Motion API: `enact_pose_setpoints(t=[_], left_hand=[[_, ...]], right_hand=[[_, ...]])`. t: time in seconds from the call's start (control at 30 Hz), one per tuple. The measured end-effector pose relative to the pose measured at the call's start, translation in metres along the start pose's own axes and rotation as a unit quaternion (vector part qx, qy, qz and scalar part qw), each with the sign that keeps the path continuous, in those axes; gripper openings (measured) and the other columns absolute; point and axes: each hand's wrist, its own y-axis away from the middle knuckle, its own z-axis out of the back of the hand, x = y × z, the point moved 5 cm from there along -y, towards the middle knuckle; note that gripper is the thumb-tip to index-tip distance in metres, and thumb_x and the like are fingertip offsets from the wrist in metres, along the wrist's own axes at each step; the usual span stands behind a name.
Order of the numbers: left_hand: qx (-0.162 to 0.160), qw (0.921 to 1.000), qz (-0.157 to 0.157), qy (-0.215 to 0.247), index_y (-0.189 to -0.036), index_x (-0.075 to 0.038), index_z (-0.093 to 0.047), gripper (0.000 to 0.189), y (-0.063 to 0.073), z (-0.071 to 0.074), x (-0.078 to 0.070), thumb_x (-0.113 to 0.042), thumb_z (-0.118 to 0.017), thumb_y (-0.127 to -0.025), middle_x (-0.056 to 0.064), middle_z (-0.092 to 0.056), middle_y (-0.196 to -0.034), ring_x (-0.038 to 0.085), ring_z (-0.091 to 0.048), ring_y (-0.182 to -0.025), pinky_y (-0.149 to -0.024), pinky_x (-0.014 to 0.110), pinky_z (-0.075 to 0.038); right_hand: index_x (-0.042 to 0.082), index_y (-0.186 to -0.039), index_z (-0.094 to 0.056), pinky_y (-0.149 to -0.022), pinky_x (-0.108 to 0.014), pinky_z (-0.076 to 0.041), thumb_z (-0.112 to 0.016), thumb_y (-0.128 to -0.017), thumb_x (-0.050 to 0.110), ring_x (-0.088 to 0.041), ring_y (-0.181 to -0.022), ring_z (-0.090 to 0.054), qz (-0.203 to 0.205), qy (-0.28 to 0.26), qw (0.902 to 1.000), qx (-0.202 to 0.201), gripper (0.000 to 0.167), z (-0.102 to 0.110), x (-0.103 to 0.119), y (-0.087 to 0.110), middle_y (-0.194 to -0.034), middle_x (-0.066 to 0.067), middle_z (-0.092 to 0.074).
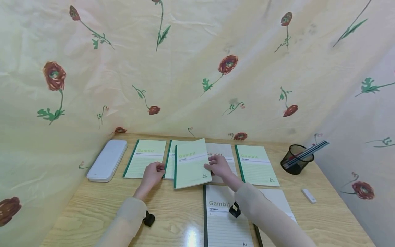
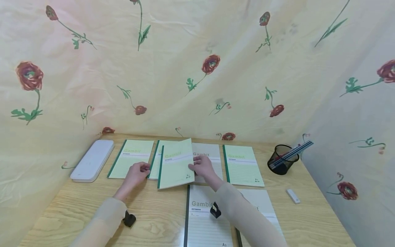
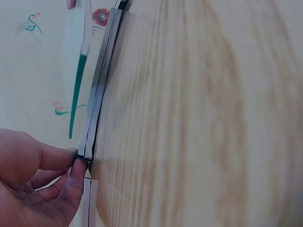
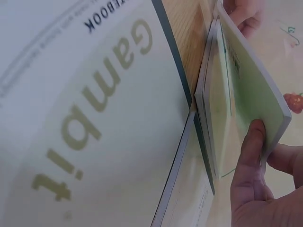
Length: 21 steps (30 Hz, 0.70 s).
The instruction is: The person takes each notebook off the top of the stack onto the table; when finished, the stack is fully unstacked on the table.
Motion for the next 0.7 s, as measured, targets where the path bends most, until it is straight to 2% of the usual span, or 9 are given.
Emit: enact_pose_setpoints(t=[0.37,0.7], left_hand=[[0.0,1.0,0.004,0.0,-0.113,0.007,-0.066,0.021,0.001,0.001,-0.001,0.003,-0.062,-0.093,0.013,-0.067,-0.1,0.027,-0.062,-0.094,-0.086,0.044,-0.052],[-0.005,1.0,0.0,-0.005,-0.112,0.008,-0.066,0.02,0.001,0.001,-0.001,0.003,-0.062,-0.093,0.015,-0.067,-0.1,0.028,-0.063,-0.094,-0.085,0.043,-0.052]], right_hand=[[-0.004,-0.119,-0.06,-0.067,-0.032,-0.057,-0.069,-0.093,0.008,-0.019,-0.074,-0.068,0.0,-0.03,0.9996,0.001,0.031,0.006,-0.001,0.029,-0.096,-0.013,-0.069],[-0.003,-0.121,-0.059,-0.068,-0.034,-0.057,-0.07,-0.093,0.009,-0.021,-0.075,-0.069,0.004,-0.053,0.9986,0.005,0.032,0.004,-0.002,0.06,-0.095,-0.012,-0.069]])
